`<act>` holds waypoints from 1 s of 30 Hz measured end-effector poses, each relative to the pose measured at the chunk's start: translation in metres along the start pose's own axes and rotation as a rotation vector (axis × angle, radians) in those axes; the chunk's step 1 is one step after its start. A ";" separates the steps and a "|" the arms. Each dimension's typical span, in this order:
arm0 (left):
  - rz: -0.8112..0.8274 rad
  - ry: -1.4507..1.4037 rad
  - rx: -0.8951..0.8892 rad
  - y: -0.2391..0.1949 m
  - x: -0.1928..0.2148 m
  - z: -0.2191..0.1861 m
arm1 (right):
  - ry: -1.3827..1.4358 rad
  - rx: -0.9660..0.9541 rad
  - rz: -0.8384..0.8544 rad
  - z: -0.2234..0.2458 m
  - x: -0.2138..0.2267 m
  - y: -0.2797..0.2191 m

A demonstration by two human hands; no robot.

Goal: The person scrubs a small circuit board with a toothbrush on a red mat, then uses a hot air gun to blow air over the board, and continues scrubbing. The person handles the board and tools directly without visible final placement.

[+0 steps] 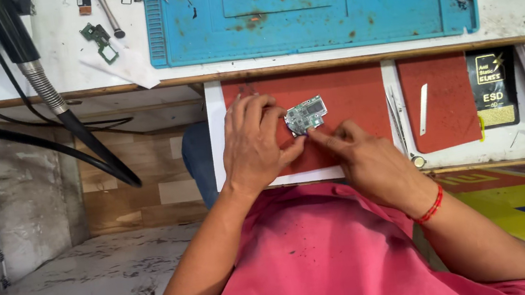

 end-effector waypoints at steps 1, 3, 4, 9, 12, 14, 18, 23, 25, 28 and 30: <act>0.014 -0.019 0.004 0.000 -0.002 -0.001 | -0.007 -0.012 -0.072 -0.002 0.007 -0.004; 0.021 -0.037 0.003 0.001 -0.004 -0.002 | -0.019 -0.031 -0.219 -0.009 0.018 -0.003; 0.014 -0.037 -0.003 0.003 -0.005 -0.001 | -0.045 -0.052 -0.211 -0.012 0.018 -0.002; 0.003 -0.033 0.001 -0.005 -0.006 0.001 | -0.059 0.027 -0.119 -0.011 0.005 -0.005; 0.006 -0.060 0.008 -0.004 -0.007 -0.001 | -0.150 -0.105 -0.267 -0.015 0.018 -0.006; -0.026 -0.053 -0.010 -0.003 -0.003 -0.001 | -0.057 -0.059 -0.121 -0.007 0.008 -0.002; 0.008 -0.058 0.000 -0.006 -0.002 -0.003 | -0.049 -0.073 -0.241 -0.003 0.011 -0.010; -0.004 -0.046 -0.009 0.002 0.002 -0.005 | 0.062 0.016 -0.190 -0.003 0.008 -0.010; -0.004 -0.043 -0.013 -0.002 0.000 -0.006 | 0.051 -0.021 -0.216 -0.007 0.004 -0.015; -0.025 -0.037 -0.015 0.001 0.002 -0.006 | 0.006 -0.056 -0.230 -0.006 0.007 -0.007; -0.024 -0.036 -0.018 0.004 0.003 -0.005 | 0.034 -0.007 -0.121 0.001 0.002 -0.002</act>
Point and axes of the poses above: each hand's wrist, its own y-axis towards the middle knuckle, its own x-axis out of the back of the hand, z = x × y, the point moved 6 cm from there along y, towards the middle knuckle, and after that the axes turned 10 degrees about y, right-handed, at the moved point
